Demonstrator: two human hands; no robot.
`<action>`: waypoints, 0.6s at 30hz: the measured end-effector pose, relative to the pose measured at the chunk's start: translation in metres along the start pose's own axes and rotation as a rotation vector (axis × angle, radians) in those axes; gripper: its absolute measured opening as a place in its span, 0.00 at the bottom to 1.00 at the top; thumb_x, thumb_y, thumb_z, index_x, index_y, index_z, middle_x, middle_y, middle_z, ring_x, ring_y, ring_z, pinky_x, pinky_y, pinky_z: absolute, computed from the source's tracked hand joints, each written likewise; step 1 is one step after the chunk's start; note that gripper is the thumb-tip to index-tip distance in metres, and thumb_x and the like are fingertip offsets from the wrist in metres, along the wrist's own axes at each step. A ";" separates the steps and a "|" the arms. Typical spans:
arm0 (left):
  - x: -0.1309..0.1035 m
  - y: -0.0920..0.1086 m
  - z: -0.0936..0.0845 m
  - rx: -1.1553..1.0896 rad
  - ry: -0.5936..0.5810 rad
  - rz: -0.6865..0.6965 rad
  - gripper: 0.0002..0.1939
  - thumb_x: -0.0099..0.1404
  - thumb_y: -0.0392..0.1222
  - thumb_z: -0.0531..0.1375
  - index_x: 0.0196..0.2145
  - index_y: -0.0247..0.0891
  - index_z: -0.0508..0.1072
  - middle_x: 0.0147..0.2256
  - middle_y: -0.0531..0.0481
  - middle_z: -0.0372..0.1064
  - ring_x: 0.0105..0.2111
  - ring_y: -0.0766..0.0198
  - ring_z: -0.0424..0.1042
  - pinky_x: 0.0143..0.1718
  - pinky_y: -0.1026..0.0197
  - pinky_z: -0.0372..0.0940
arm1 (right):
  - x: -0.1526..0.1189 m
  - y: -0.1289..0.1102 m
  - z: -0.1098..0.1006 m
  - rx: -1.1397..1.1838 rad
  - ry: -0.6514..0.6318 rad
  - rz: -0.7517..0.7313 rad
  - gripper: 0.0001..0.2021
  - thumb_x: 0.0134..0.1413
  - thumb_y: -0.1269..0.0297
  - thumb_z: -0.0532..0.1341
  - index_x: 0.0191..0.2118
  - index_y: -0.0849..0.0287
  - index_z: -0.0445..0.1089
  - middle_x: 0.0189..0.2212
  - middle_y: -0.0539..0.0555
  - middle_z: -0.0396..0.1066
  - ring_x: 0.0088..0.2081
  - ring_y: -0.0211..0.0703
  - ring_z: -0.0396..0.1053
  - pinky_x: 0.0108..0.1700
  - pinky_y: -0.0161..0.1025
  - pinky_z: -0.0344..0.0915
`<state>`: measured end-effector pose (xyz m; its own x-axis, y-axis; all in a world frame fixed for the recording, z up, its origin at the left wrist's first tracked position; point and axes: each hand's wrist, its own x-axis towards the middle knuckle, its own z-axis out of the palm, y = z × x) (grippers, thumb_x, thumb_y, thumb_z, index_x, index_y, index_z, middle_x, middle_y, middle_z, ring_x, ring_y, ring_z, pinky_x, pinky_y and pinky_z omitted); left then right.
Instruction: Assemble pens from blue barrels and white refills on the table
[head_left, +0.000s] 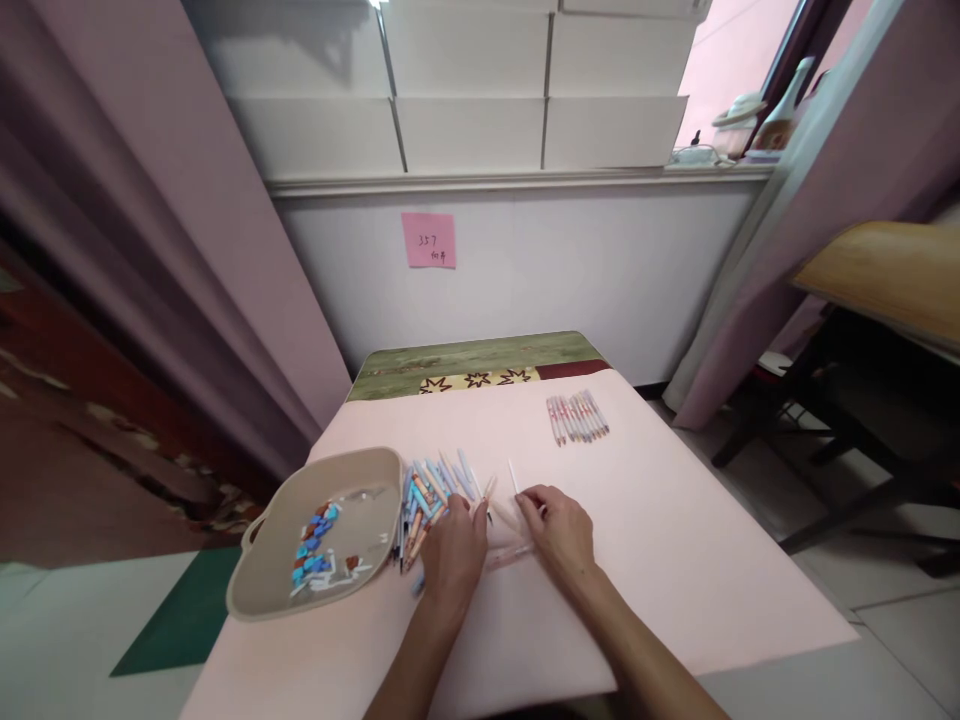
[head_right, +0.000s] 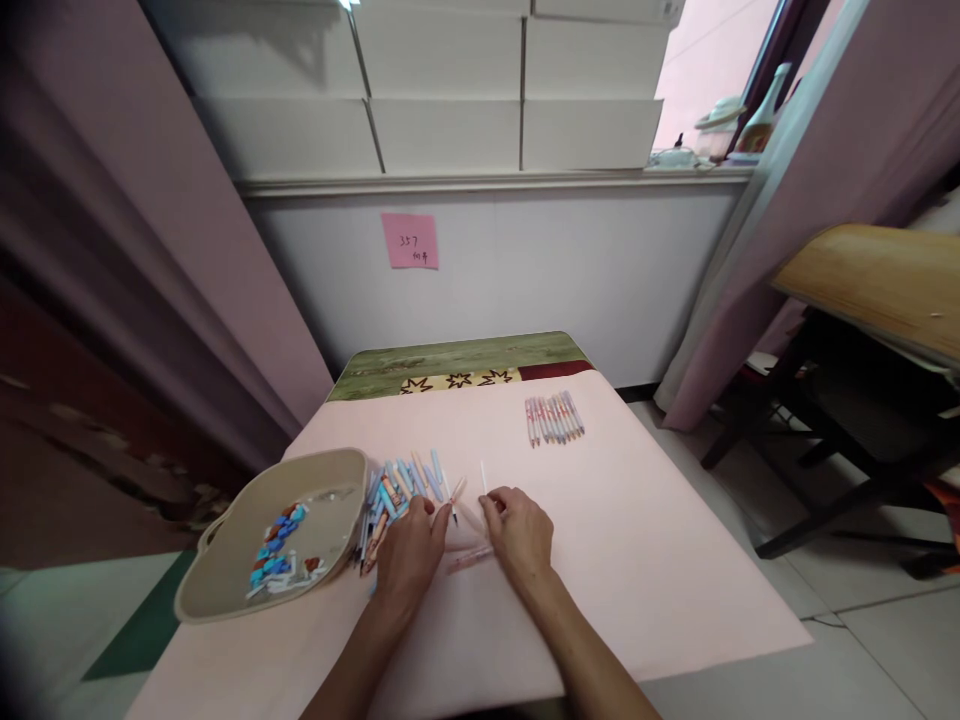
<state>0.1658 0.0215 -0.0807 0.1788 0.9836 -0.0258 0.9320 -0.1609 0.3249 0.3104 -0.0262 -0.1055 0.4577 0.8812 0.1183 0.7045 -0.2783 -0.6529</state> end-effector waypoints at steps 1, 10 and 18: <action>0.001 -0.001 -0.001 0.004 -0.004 0.004 0.15 0.68 0.49 0.47 0.40 0.36 0.66 0.32 0.40 0.75 0.36 0.51 0.75 0.31 0.58 0.56 | 0.005 0.006 -0.003 -0.009 0.005 0.025 0.12 0.59 0.55 0.54 0.34 0.50 0.74 0.30 0.48 0.75 0.32 0.39 0.70 0.31 0.33 0.55; 0.010 0.007 -0.001 -0.028 -0.041 0.058 0.14 0.68 0.49 0.46 0.40 0.38 0.65 0.31 0.44 0.75 0.35 0.52 0.75 0.30 0.59 0.55 | 0.103 0.040 -0.032 -0.313 0.054 0.195 0.12 0.59 0.57 0.54 0.39 0.57 0.72 0.35 0.56 0.76 0.37 0.45 0.72 0.34 0.36 0.59; 0.014 0.000 -0.004 -0.055 -0.032 0.041 0.14 0.68 0.49 0.47 0.41 0.38 0.66 0.31 0.44 0.75 0.33 0.53 0.74 0.28 0.60 0.53 | 0.145 0.033 -0.021 -0.420 -0.036 0.226 0.14 0.52 0.64 0.61 0.42 0.66 0.73 0.38 0.67 0.75 0.41 0.53 0.73 0.39 0.40 0.63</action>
<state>0.1669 0.0355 -0.0776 0.2274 0.9729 -0.0412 0.9051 -0.1956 0.3775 0.4110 0.0846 -0.0945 0.6110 0.7913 -0.0227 0.7511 -0.5885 -0.2991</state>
